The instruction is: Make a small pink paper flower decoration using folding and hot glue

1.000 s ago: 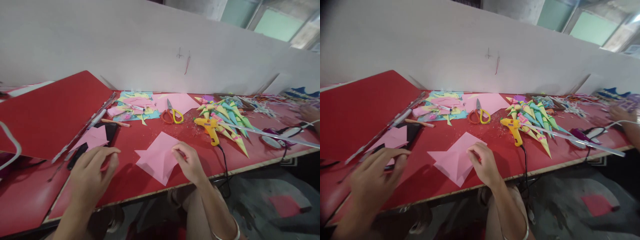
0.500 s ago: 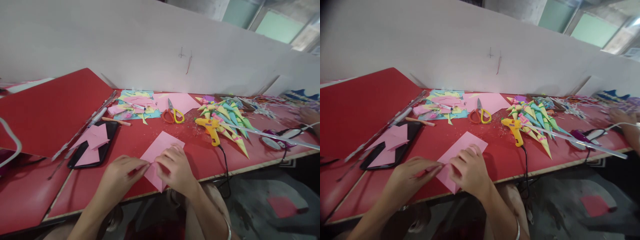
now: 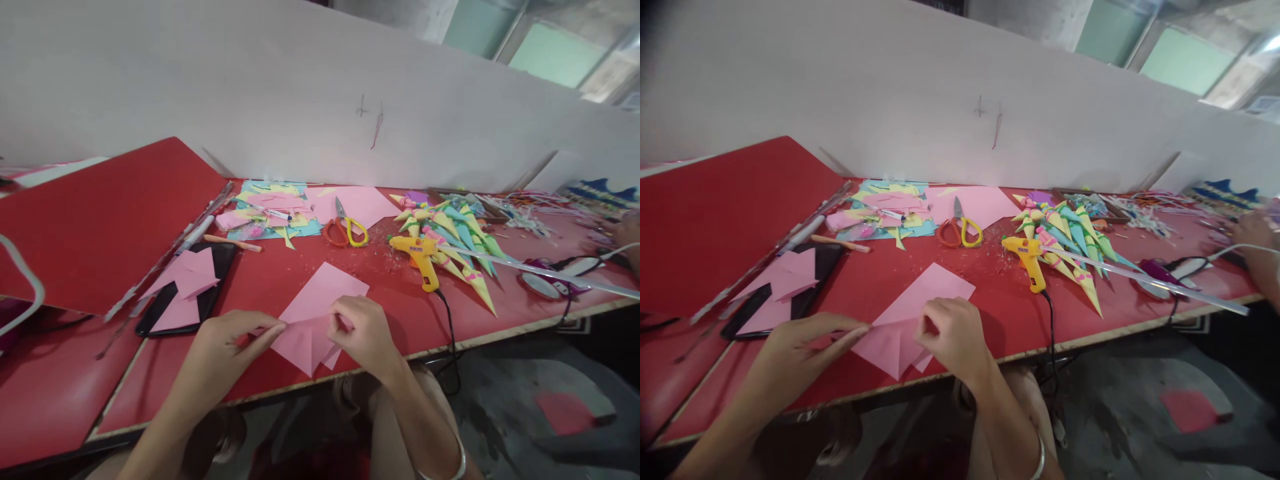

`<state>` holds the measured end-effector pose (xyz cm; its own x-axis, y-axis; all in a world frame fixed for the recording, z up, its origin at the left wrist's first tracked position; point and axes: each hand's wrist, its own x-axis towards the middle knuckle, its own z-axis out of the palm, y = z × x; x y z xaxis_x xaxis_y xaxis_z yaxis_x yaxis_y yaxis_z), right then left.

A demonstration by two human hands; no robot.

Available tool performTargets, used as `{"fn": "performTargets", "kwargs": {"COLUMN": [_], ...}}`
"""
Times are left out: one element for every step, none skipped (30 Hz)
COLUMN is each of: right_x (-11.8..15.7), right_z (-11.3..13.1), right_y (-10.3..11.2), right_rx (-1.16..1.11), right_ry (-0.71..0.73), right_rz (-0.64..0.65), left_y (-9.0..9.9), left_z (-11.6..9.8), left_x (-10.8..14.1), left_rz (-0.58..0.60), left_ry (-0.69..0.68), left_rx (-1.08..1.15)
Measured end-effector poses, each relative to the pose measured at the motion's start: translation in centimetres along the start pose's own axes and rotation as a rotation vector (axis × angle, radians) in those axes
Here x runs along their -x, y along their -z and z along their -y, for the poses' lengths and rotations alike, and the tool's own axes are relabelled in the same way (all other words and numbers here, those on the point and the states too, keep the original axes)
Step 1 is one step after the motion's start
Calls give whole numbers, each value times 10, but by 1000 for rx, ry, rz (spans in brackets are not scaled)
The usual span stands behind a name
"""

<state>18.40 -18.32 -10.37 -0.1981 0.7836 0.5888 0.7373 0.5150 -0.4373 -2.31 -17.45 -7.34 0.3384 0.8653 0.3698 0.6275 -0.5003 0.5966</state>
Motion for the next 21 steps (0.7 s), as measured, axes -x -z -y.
{"fn": "performTargets", "kwargs": {"right_x": [-1, -1, -2, -2, -2, -2, -2, -2, -2, -2, -2, -2, -2, -2, -2, -3, -3, -3, -3, -3, -3], "right_z": [-2, -4, -6, -7, -8, -9, -10, -11, -11, -11, -12, -11, -11, -10, -9, -8, -7, -5, -4, -2, -1], "right_y": [2, 3, 5, 5, 6, 6, 6, 6, 6, 7, 7, 8, 8, 9, 9, 9, 10, 9, 9, 8, 7], "right_rx": [-4, -11, -22, -36, -48, -55, -61, -67, -78, -97, -126, -167, -217, -269, -323, -377, -429, -478, -527, -576, -625], "right_ry": [-24, -50, -76, -104, -130, -153, -173, -196, -222, -253, -285, -316, -338, -346, -340, -323, -300, -283, -279, -293, -323], "right_rz": [-3, -8, -18, -32, -50, -76, -109, -146, -182, -216, -249, -275, -294, -301, -293, -264, -208, -133, -52, 22, 78], "left_y": [1, 3, 3, 4, 5, 6, 6, 7, 8, 9, 9, 9, 9, 9, 9, 8, 8, 8, 7, 7, 7], "left_z": [1, 2, 3, 3, 4, 4, 4, 4, 4, 4, 4, 3, 3, 3, 4, 4, 4, 5, 5, 6, 6], "left_x": [0, -1, -1, -1, -1, -1, -2, -2, -2, -2, -3, -3, -4, -4, -4, -5, -5, -5, -5, -5, -4], "left_rz": [2, 6, 10, 11, 11, 11, 10, 6, -1, -13, -26, -37, -39, -37, -24, -9, 4, 10, 7, -10, -38], "left_ry": [26, 49, 71, 88, 103, 117, 130, 144, 161, 182, 203, 221, 234, 240, 241, 240, 242, 248, 261, 279, 298], "left_rx": [8, 17, 23, 28, 31, 32, 35, 40, 47, 55, 64, 74, 85, 98, 113, 128, 141, 152, 158, 163, 175]}}
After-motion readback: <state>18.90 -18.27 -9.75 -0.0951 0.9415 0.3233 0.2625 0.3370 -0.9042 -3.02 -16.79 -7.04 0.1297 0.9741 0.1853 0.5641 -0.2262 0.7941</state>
